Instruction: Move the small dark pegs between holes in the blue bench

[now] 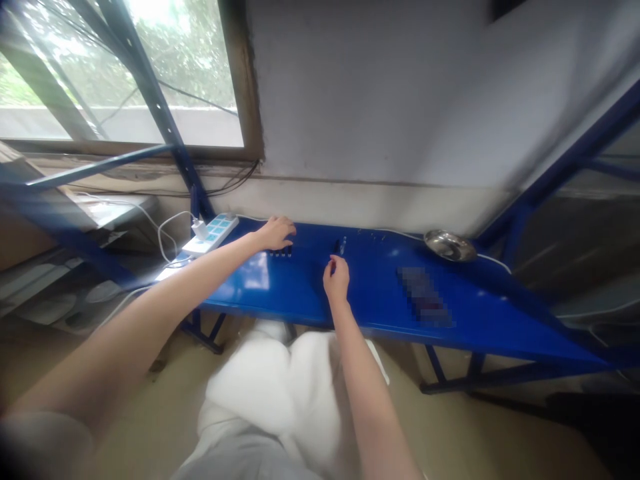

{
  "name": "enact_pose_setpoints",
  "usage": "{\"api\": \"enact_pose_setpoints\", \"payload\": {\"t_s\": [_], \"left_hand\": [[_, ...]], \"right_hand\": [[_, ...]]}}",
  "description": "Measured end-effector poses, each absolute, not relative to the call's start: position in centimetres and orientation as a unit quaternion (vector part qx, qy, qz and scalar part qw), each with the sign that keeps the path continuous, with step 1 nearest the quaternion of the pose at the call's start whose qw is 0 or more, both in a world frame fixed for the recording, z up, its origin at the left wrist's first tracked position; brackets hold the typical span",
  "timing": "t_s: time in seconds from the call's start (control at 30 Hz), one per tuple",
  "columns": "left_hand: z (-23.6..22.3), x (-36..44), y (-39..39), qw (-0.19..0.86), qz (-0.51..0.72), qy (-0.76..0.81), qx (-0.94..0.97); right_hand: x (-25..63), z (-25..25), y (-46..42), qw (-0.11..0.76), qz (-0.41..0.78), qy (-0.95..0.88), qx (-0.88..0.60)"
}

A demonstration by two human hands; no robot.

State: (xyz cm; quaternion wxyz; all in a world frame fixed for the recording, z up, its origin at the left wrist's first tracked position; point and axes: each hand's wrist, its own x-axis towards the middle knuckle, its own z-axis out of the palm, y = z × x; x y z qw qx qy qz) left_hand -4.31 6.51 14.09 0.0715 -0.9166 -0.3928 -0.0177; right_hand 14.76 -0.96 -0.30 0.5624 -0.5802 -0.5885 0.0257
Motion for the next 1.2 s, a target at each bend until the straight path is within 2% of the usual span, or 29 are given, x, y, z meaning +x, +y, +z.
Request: {"api": "enact_pose_setpoints", "payload": {"t_s": [0.1, 0.3, 0.53, 0.8, 1.07, 1.2], "left_hand": [[12.9, -4.2, 7.2, 0.073, 0.031, -0.410, -0.909], [10.8, -4.3, 8.2, 0.064, 0.030, -0.433, -0.899], [9.4, -4.4, 8.9, 0.045, -0.019, -0.423, -0.905], [8.8, -4.4, 8.9, -0.026, -0.093, -0.430, -0.897], [9.2, -3.8, 8.3, 0.016, -0.068, -0.409, -0.910], [10.1, -3.1, 7.8, -0.011, -0.165, -0.404, -0.900]], "right_hand": [[14.8, -0.3, -1.0, 0.558, 0.023, -0.593, -0.580], [14.8, -0.2, -0.9, 0.559, 0.026, -0.591, -0.580], [14.7, 0.1, -1.3, 0.551, 0.048, -0.591, -0.587], [14.7, 0.3, -1.4, 0.547, 0.066, -0.585, -0.595], [14.7, 0.1, -1.2, 0.550, 0.060, -0.586, -0.592], [14.8, 0.0, -1.1, 0.555, 0.041, -0.589, -0.586]]}}
